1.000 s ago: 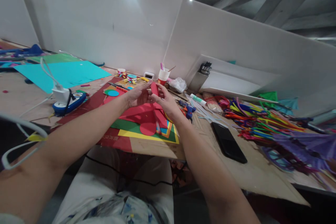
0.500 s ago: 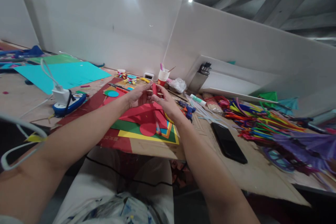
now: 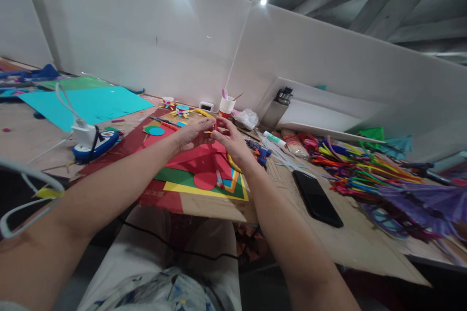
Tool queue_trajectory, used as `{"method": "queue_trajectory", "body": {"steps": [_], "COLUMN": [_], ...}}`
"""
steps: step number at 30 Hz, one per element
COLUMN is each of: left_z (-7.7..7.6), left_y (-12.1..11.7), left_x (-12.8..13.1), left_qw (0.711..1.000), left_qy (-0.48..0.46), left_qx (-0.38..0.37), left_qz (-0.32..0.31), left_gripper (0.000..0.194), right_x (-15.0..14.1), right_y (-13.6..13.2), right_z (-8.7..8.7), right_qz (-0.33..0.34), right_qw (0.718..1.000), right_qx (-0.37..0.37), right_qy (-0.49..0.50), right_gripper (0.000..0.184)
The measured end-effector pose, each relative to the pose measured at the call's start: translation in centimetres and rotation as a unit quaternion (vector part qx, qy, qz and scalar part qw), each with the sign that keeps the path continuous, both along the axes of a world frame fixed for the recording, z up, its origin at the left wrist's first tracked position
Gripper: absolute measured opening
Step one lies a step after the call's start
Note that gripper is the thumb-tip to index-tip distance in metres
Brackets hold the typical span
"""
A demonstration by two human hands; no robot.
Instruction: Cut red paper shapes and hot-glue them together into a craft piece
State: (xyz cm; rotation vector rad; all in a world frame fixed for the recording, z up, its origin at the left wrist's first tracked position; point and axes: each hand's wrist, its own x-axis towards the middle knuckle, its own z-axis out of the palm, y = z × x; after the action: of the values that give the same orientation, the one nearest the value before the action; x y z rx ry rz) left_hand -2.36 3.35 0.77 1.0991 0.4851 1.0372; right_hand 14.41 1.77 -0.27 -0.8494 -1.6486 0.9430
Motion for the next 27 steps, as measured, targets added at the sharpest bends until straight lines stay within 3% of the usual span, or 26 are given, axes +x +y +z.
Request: {"method": "queue_trajectory", "body": {"steps": [13, 20, 27], "left_z": [0.14, 0.54, 0.16], "left_y": [0.12, -0.3, -0.36], "left_x": [0.01, 0.08, 0.37], "left_qw": [1.0, 1.0, 0.998], "left_qy": [0.016, 0.027, 0.038], "left_qx": [0.015, 0.014, 0.023], "left_qz": [-0.005, 0.007, 0.052], "left_gripper": [0.037, 0.04, 0.036], "right_x": [0.16, 0.35, 0.25], "right_y": [0.2, 0.12, -0.32], "right_z": [0.06, 0.17, 0.36], "right_qz": [0.055, 0.049, 0.026], "right_qw": [0.989, 0.99, 0.992], "right_qx": [-0.084, -0.087, -0.088], "right_qy": [0.111, 0.101, 0.091], "right_gripper": [0.068, 0.065, 0.05]}}
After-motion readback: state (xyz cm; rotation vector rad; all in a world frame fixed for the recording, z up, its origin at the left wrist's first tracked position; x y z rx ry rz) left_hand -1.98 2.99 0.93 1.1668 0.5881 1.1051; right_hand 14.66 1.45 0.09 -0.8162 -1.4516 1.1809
